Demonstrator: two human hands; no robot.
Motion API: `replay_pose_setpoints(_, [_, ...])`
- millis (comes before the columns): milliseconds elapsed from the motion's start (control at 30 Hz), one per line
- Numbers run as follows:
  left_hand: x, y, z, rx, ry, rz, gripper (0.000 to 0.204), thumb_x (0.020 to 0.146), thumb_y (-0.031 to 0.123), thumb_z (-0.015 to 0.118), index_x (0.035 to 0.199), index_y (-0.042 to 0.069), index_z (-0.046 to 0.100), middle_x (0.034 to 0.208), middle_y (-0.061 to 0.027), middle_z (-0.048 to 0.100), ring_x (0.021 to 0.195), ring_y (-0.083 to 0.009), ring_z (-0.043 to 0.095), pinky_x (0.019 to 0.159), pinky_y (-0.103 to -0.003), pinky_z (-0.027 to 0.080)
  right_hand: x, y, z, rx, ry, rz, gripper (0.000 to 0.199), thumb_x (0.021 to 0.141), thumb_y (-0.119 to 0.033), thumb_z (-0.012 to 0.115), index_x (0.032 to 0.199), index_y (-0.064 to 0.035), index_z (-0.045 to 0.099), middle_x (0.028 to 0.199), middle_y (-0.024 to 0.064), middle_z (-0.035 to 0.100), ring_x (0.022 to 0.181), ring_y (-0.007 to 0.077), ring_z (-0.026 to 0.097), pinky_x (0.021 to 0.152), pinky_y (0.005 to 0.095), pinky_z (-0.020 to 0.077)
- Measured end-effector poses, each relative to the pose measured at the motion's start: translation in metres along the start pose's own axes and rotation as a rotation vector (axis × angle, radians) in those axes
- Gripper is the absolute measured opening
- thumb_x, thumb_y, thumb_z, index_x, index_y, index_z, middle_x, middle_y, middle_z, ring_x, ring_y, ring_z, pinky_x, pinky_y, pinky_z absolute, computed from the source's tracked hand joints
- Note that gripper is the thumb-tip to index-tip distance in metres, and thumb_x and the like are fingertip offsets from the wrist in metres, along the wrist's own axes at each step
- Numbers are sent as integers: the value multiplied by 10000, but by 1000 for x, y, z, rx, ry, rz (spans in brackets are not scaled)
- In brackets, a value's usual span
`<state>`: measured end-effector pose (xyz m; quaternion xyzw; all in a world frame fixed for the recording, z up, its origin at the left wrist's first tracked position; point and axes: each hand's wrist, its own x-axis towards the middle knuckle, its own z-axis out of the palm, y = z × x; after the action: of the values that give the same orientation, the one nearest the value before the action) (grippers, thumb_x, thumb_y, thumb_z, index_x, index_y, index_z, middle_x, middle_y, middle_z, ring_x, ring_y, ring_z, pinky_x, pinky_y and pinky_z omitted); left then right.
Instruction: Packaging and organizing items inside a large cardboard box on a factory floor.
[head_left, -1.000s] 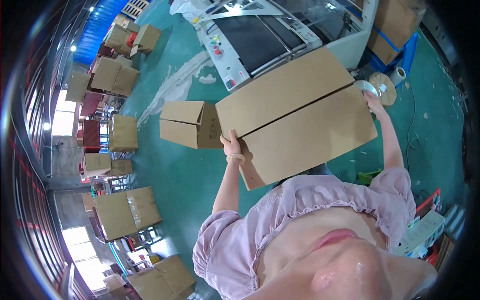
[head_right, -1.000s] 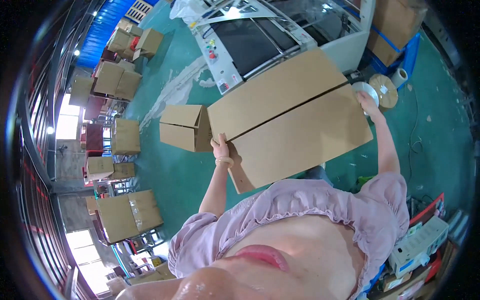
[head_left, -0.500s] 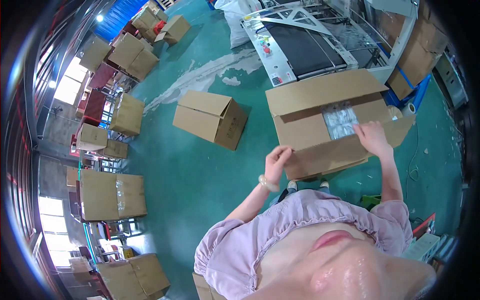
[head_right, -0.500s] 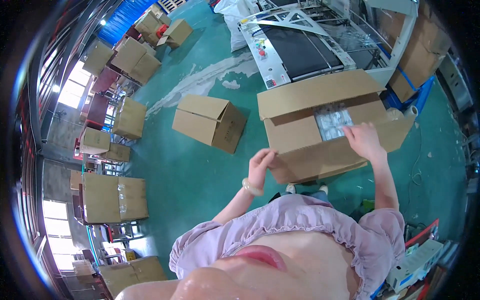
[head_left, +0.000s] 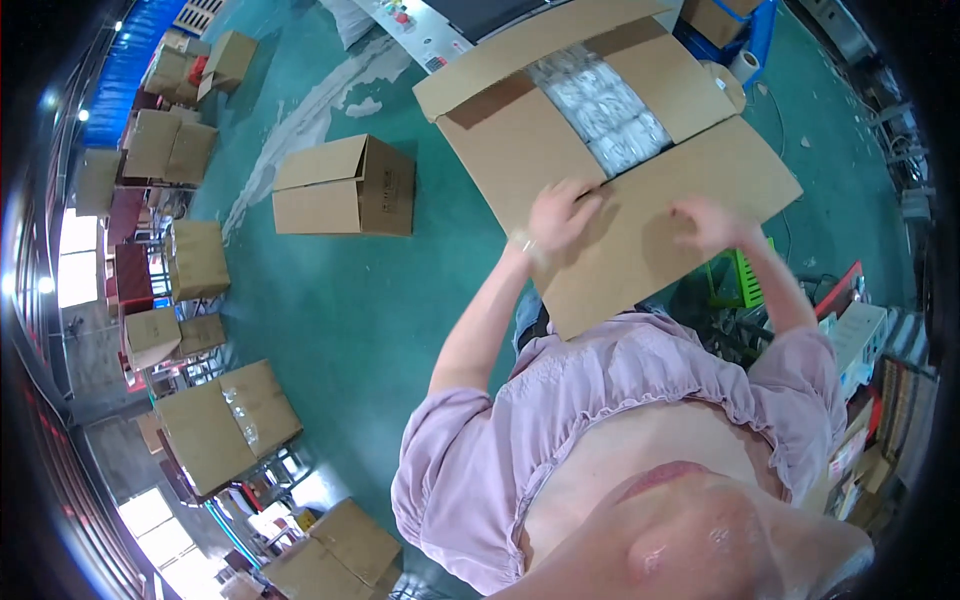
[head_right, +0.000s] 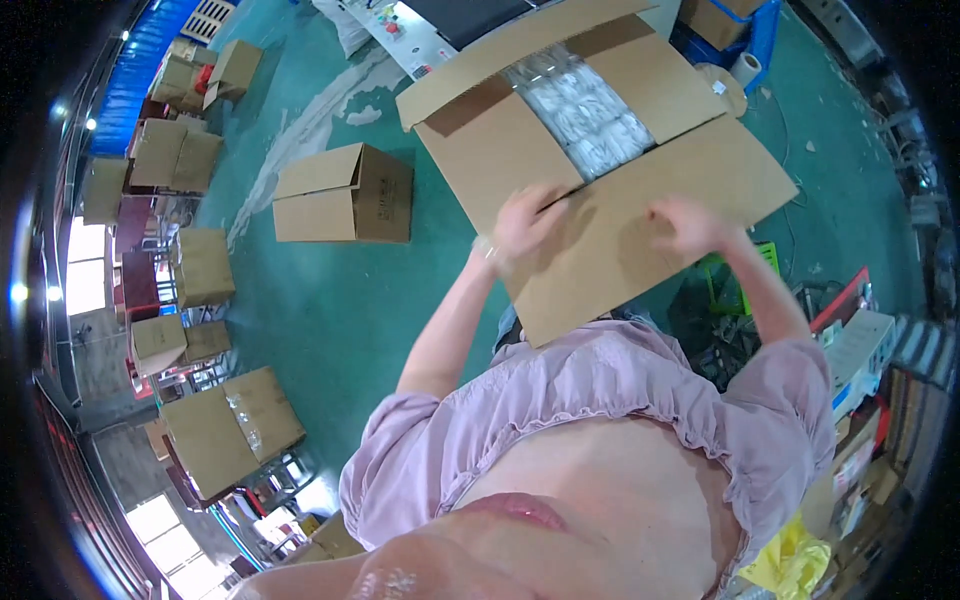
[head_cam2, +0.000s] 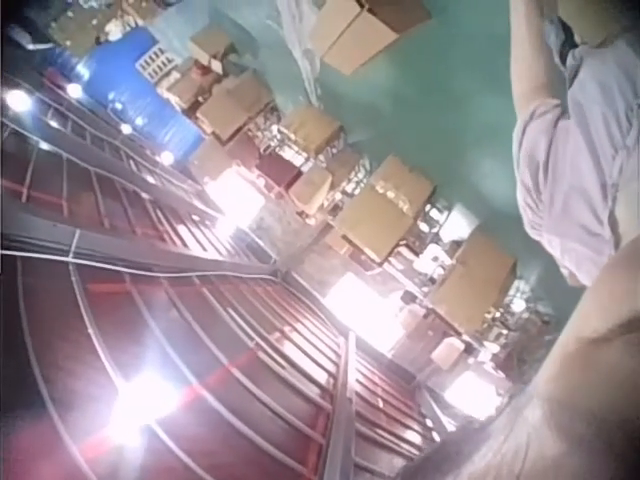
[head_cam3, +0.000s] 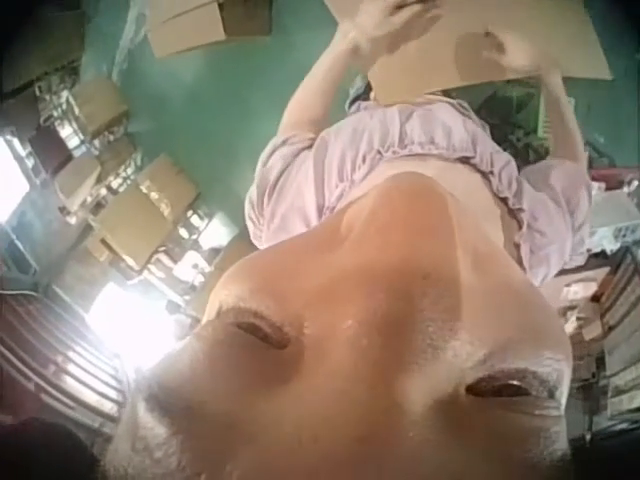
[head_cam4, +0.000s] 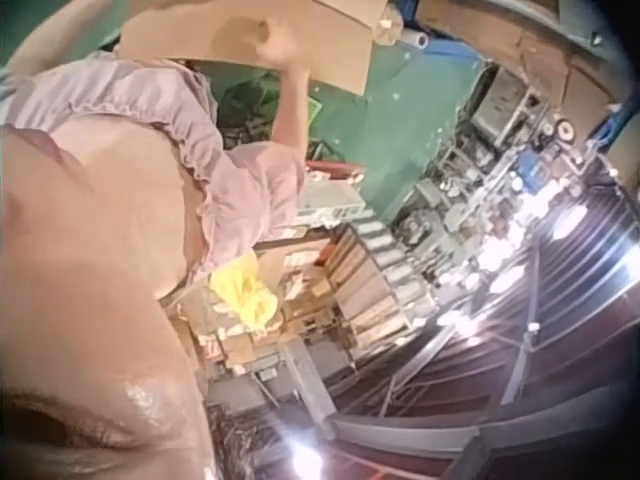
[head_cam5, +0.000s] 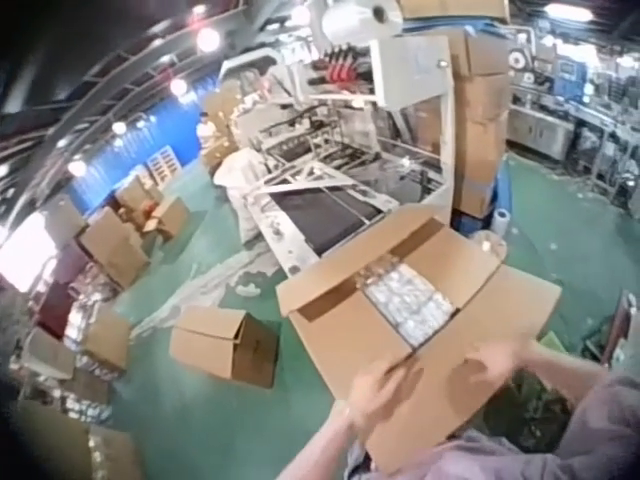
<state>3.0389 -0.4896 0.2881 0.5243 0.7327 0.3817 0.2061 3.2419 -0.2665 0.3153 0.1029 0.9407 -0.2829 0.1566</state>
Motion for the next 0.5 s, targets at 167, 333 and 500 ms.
replay_pose_setpoints(167, [70, -17, 46, 637, -144, 117, 394, 900, 428, 452, 1053, 97, 603, 1135, -45, 586, 1182, -242, 457, 986, -537, 276, 110, 42, -19, -234, 174, -184, 197, 760, -144, 591, 910, -16, 578, 861, 192, 611, 860, 350, 584, 750, 422, 468])
replay_pose_setpoints(333, [36, -5, 1, 706, -42, 230, 315, 860, 397, 527, 902, 97, 614, 1066, -69, 603, 1108, -256, 496, 952, -530, 334, 179, -5, -39, -308, -13, -61, 317, 700, -155, 592, 972, 6, 618, 963, 224, 628, 933, 340, 600, 769, 412, 483])
replay_pose_setpoints(500, [-12, 17, -58, 657, 445, 241, 183, 779, 264, 643, 759, 93, 580, 895, -64, 605, 1062, -266, 533, 924, -495, 360, 234, -27, 4, -317, 2, 86, 498, 718, -336, 664, 1075, 1, 581, 1110, 215, 579, 1038, 350, 551, 872, 403, 457])
